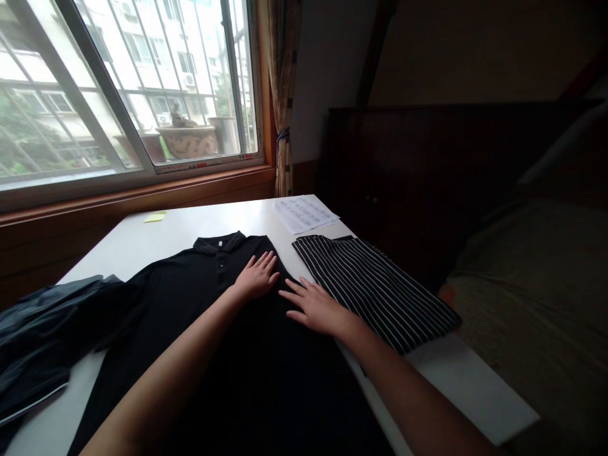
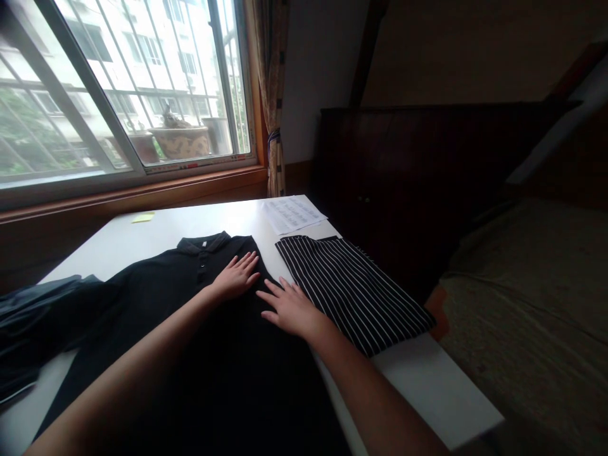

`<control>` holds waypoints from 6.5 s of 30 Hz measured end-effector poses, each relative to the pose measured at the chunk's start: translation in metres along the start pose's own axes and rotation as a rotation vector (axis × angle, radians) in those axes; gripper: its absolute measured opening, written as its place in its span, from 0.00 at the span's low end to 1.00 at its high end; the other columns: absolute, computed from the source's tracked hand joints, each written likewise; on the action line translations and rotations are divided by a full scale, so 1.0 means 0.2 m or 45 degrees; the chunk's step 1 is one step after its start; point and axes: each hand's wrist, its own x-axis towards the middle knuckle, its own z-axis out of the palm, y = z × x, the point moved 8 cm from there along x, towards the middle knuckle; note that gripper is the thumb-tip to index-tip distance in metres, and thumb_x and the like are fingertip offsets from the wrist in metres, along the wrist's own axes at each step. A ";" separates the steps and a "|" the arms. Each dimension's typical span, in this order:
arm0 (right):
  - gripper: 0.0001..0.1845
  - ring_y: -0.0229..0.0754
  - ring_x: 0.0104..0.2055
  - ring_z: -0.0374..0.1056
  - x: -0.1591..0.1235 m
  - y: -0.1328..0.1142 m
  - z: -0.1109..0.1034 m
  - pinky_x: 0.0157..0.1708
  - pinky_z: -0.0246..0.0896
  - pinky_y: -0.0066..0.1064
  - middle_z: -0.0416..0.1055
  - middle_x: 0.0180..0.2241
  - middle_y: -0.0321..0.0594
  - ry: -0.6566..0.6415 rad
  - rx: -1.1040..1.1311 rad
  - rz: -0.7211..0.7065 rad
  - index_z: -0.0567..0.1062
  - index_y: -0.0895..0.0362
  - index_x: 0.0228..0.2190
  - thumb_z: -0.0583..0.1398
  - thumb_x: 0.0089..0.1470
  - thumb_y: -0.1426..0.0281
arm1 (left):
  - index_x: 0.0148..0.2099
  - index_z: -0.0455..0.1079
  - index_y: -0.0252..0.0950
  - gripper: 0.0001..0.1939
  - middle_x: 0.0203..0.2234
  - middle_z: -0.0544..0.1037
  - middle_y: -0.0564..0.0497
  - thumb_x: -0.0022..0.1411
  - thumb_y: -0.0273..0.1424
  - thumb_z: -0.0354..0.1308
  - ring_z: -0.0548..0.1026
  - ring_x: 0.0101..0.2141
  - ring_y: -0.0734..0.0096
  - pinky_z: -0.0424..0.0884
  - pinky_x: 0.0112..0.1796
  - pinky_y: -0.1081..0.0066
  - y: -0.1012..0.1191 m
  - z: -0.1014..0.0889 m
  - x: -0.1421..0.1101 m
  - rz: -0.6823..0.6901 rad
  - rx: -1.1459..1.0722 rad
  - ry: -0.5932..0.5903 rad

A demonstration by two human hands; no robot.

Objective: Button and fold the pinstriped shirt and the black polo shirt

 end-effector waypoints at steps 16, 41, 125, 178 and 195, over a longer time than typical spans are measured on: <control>0.34 0.55 0.74 0.34 -0.02 0.02 0.01 0.69 0.34 0.53 0.40 0.73 0.34 -0.044 0.009 -0.049 0.54 0.41 0.68 0.52 0.65 0.50 | 0.70 0.57 0.36 0.28 0.69 0.57 0.45 0.74 0.42 0.39 0.54 0.68 0.61 0.53 0.66 0.54 -0.09 -0.15 -0.42 -0.081 -0.073 0.039; 0.33 0.55 0.73 0.36 0.00 0.03 0.04 0.69 0.34 0.54 0.43 0.72 0.34 0.013 -0.016 0.005 0.55 0.40 0.67 0.50 0.65 0.49 | 0.50 0.70 0.34 0.21 0.42 0.78 0.41 0.67 0.44 0.47 0.76 0.41 0.52 0.73 0.40 0.59 -1.11 -0.86 -1.36 -1.076 0.194 0.372; 0.35 0.49 0.73 0.39 1.47 -1.23 0.32 0.69 0.37 0.49 0.44 0.71 0.46 0.092 -0.031 -0.430 0.56 0.59 0.68 0.47 0.67 0.52 | 0.73 0.48 0.40 0.35 0.70 0.54 0.45 0.72 0.51 0.44 0.52 0.69 0.55 0.54 0.66 0.53 -0.56 -0.27 -1.50 -0.180 0.061 0.076; 0.40 0.51 0.74 0.32 1.60 -1.15 0.29 0.69 0.27 0.56 0.38 0.73 0.39 0.054 -0.002 -0.293 0.50 0.56 0.70 0.44 0.65 0.48 | 0.71 0.55 0.38 0.33 0.68 0.59 0.39 0.70 0.47 0.50 0.59 0.66 0.49 0.60 0.62 0.47 -0.52 -0.29 -1.56 -0.405 0.072 0.127; 0.40 0.48 0.74 0.33 1.64 -1.14 0.28 0.70 0.26 0.51 0.38 0.72 0.42 0.147 0.021 -0.174 0.50 0.60 0.70 0.43 0.65 0.49 | 0.53 0.75 0.37 0.16 0.44 0.83 0.46 0.72 0.35 0.49 0.80 0.44 0.61 0.64 0.61 0.51 -0.59 -0.53 -1.49 -0.480 -0.085 0.225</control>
